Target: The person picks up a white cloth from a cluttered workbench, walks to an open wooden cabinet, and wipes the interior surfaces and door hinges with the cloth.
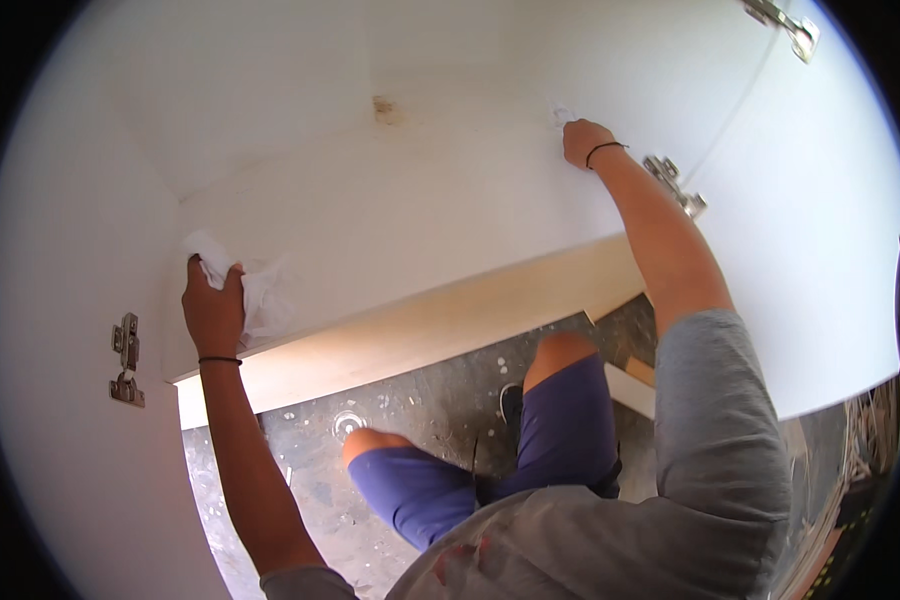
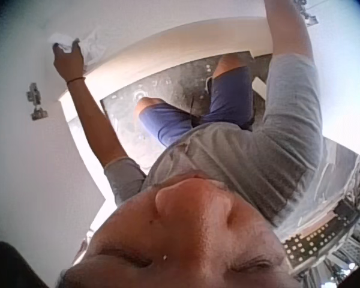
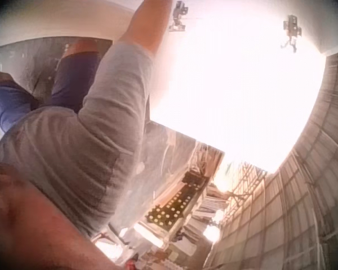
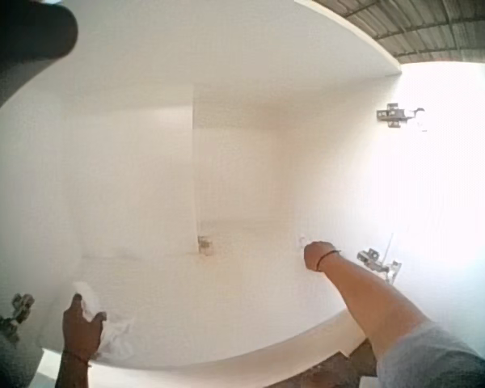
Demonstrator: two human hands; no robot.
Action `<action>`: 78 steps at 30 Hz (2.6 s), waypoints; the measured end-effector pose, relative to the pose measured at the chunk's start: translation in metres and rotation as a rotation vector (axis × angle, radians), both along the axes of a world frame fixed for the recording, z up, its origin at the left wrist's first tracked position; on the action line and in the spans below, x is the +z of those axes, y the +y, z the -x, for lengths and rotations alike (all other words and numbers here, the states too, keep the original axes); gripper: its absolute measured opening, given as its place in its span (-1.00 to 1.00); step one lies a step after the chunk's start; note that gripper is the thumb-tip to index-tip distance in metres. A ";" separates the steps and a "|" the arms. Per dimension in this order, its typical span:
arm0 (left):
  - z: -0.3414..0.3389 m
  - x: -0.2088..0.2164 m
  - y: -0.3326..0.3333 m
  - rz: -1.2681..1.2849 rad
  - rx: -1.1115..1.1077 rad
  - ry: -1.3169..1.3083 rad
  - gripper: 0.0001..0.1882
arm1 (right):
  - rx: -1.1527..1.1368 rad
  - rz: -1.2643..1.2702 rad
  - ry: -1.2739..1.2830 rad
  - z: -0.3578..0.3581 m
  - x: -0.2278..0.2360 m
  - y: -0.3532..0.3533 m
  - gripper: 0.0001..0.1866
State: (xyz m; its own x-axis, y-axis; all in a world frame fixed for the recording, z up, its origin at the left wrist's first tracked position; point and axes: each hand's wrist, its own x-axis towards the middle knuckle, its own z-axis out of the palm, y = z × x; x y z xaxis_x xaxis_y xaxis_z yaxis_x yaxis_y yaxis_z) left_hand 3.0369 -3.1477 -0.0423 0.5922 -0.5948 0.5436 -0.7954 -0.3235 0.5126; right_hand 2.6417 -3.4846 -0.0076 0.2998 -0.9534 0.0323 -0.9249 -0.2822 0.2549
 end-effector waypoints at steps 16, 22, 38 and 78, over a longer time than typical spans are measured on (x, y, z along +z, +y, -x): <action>-0.003 -0.006 0.004 0.043 -0.137 0.119 -0.38 | -0.027 -0.047 0.201 0.107 0.025 0.201 -0.84; -0.001 -0.005 0.006 0.031 -0.077 0.100 -0.38 | -0.137 0.231 -0.238 0.113 0.080 0.209 -0.79; -0.001 -0.008 0.004 0.104 -0.081 0.117 -0.43 | 0.007 -0.071 -0.472 0.043 -0.033 0.067 -0.32; 0.008 -0.003 0.002 0.086 0.022 0.067 -0.44 | 1.016 -0.186 -1.031 -0.196 -0.028 0.167 -0.70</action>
State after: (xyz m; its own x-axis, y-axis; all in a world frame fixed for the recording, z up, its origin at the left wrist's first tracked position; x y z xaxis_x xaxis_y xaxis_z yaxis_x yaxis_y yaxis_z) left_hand 3.0290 -3.1452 -0.0451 0.6416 -0.5342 0.5505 -0.7514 -0.2934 0.5910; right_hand 2.8375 -3.3172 -0.0357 0.7537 -0.3635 0.5476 -0.0572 -0.8662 -0.4963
